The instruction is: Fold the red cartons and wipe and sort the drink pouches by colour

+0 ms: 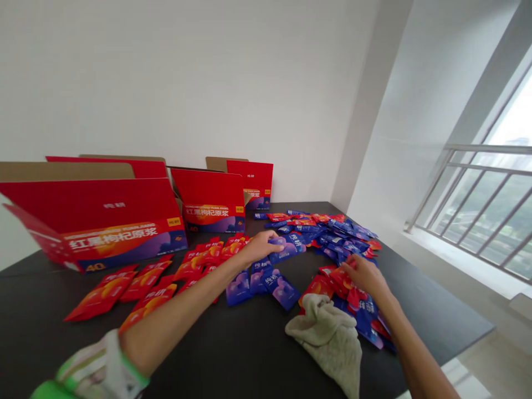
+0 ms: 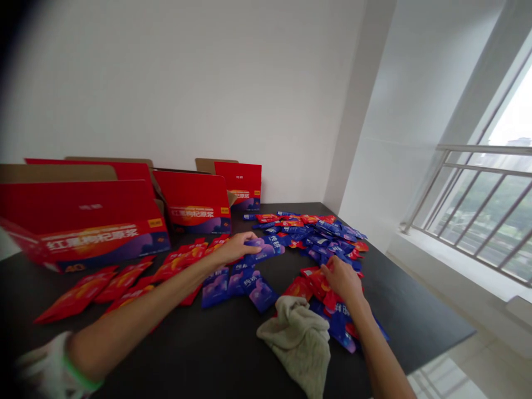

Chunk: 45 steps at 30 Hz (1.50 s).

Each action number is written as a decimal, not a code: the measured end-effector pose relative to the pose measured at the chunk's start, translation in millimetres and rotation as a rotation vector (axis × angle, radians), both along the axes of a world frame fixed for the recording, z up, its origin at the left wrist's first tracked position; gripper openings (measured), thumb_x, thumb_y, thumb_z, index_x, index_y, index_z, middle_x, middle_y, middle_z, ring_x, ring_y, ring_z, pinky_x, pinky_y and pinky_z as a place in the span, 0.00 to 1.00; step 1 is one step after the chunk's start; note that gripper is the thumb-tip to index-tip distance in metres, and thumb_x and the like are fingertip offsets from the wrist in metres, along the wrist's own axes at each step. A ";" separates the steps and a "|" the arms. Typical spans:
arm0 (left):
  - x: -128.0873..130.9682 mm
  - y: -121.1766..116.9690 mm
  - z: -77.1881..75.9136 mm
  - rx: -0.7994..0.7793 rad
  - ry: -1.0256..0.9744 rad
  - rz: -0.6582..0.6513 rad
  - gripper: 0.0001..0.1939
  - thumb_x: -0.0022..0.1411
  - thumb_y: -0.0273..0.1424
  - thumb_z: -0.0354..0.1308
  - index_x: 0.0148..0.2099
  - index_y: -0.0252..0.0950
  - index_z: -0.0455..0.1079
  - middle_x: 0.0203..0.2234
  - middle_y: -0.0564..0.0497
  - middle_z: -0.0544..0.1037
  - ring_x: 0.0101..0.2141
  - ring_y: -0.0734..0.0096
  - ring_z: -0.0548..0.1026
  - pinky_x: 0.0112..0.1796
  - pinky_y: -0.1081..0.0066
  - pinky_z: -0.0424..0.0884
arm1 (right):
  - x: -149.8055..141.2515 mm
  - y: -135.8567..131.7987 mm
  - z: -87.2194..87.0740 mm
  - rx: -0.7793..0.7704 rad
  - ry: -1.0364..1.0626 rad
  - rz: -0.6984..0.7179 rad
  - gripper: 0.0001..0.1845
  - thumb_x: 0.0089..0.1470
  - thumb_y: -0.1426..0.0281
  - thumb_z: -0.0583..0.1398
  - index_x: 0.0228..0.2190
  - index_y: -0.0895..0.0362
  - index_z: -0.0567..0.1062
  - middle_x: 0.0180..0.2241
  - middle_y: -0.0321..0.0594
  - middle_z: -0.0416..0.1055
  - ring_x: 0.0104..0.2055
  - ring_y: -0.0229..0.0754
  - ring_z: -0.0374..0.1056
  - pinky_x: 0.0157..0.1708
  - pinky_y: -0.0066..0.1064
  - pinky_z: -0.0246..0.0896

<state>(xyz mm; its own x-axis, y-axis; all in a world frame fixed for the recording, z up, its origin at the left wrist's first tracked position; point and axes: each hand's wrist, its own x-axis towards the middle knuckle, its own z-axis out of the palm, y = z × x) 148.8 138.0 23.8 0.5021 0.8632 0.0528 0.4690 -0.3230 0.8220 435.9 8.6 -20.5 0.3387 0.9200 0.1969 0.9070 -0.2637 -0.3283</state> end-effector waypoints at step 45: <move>-95.5 -220.9 -53.4 0.225 -0.498 0.392 0.19 0.68 0.39 0.50 0.26 0.36 0.65 0.19 0.55 0.67 0.22 0.74 0.64 0.25 0.75 0.60 | -265.4 -81.8 1.9 0.428 1.147 0.480 0.23 0.61 0.53 0.55 0.21 0.54 0.63 0.21 0.30 0.54 0.25 0.35 0.51 0.23 0.26 0.50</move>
<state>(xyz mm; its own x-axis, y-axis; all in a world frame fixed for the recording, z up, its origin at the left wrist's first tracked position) 53.3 -82.8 -29.6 0.0222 0.9175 0.3971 0.1684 -0.3950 0.9031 170.5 -73.2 -18.5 0.1661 0.9320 0.3221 0.0320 0.3214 -0.9464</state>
